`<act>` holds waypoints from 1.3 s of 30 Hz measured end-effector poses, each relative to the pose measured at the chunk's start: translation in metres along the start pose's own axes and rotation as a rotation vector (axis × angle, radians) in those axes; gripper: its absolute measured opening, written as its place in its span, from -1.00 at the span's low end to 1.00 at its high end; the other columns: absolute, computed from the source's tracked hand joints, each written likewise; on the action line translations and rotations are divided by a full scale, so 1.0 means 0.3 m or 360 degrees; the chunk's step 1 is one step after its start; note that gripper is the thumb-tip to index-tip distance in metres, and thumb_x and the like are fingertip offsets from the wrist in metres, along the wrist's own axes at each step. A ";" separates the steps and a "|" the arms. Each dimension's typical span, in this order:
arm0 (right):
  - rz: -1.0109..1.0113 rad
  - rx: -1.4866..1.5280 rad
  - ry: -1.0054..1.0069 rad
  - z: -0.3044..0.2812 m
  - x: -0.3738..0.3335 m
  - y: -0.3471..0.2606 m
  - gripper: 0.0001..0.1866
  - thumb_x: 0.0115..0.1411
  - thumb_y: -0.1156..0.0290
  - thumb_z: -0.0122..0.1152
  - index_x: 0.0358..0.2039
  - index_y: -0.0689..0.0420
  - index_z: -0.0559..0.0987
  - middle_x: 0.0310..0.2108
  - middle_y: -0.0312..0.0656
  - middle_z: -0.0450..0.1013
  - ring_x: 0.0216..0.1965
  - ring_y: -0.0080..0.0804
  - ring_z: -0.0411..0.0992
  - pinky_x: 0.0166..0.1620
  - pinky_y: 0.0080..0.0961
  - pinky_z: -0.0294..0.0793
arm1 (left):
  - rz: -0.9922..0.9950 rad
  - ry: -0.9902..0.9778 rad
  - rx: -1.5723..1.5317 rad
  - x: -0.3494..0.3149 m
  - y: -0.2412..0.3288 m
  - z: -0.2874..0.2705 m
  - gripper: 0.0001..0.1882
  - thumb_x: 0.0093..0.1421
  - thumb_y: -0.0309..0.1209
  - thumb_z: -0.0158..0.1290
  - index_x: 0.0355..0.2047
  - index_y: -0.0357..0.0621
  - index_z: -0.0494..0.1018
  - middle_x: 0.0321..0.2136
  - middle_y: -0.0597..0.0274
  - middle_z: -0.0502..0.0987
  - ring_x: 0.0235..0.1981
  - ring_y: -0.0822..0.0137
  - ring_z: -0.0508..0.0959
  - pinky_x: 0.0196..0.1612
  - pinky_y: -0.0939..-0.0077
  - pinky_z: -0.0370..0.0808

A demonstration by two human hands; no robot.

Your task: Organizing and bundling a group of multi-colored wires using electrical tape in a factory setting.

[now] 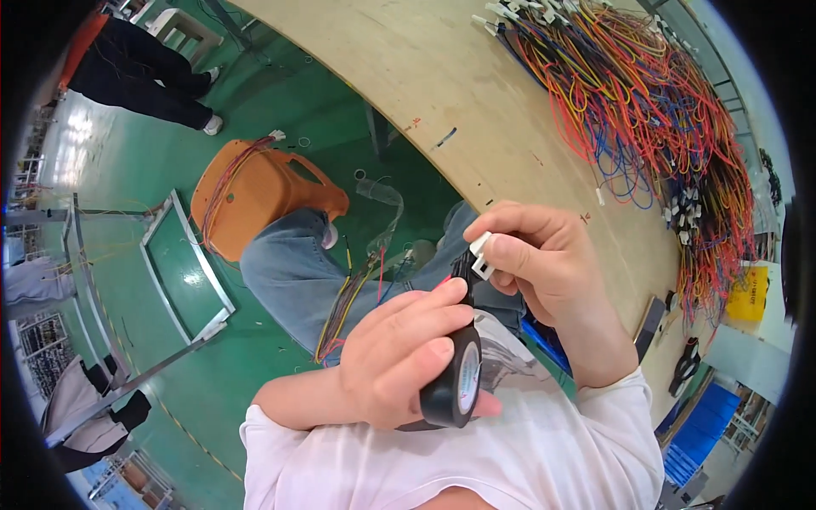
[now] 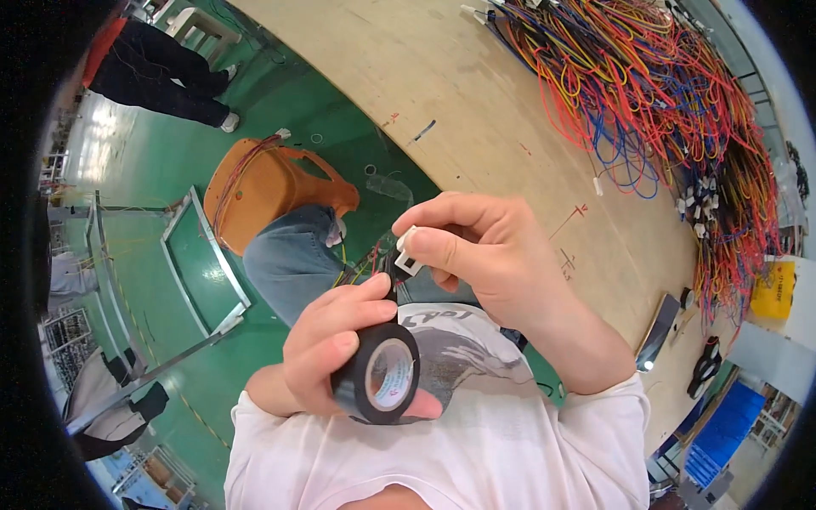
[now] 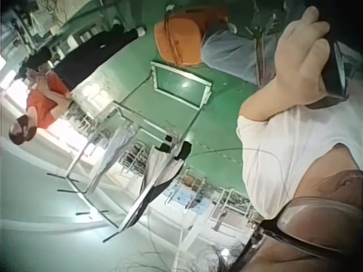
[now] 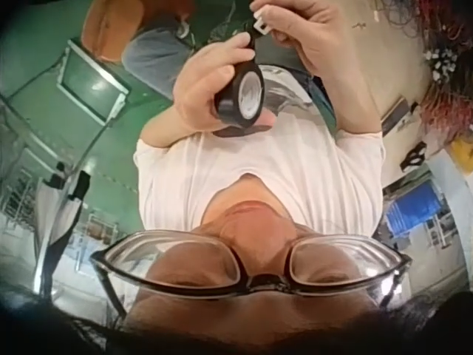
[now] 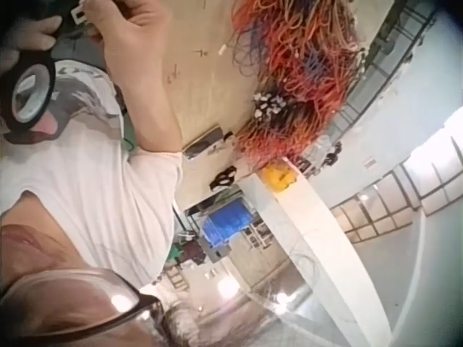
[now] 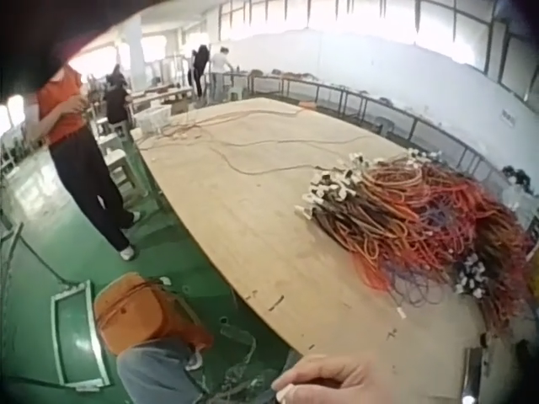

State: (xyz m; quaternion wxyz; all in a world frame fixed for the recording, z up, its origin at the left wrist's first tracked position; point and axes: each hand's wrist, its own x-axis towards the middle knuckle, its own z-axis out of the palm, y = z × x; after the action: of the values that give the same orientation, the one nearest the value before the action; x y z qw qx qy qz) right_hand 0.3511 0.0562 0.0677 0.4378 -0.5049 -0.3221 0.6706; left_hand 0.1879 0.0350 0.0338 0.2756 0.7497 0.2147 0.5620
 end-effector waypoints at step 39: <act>-0.0070 0.0385 0.0090 0.063 -0.001 0.056 -0.87 0.06 0.53 0.06 -0.35 0.27 0.49 -0.57 -0.34 0.39 -0.65 -0.78 0.23 -0.62 -0.84 0.19 | 0.0023 0.0205 0.0898 0.004 0.029 0.106 -0.29 -0.23 0.17 0.09 -0.34 -0.27 0.27 -0.48 0.12 0.50 -0.41 0.26 0.41 -0.31 0.50 0.24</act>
State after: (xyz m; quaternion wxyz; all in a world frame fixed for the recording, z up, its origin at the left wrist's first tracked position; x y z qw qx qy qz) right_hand 0.3287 0.0493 0.0586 0.5189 -0.4599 -0.2373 0.6804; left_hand 0.2190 0.0238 0.0335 0.0381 0.7610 0.3744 0.5285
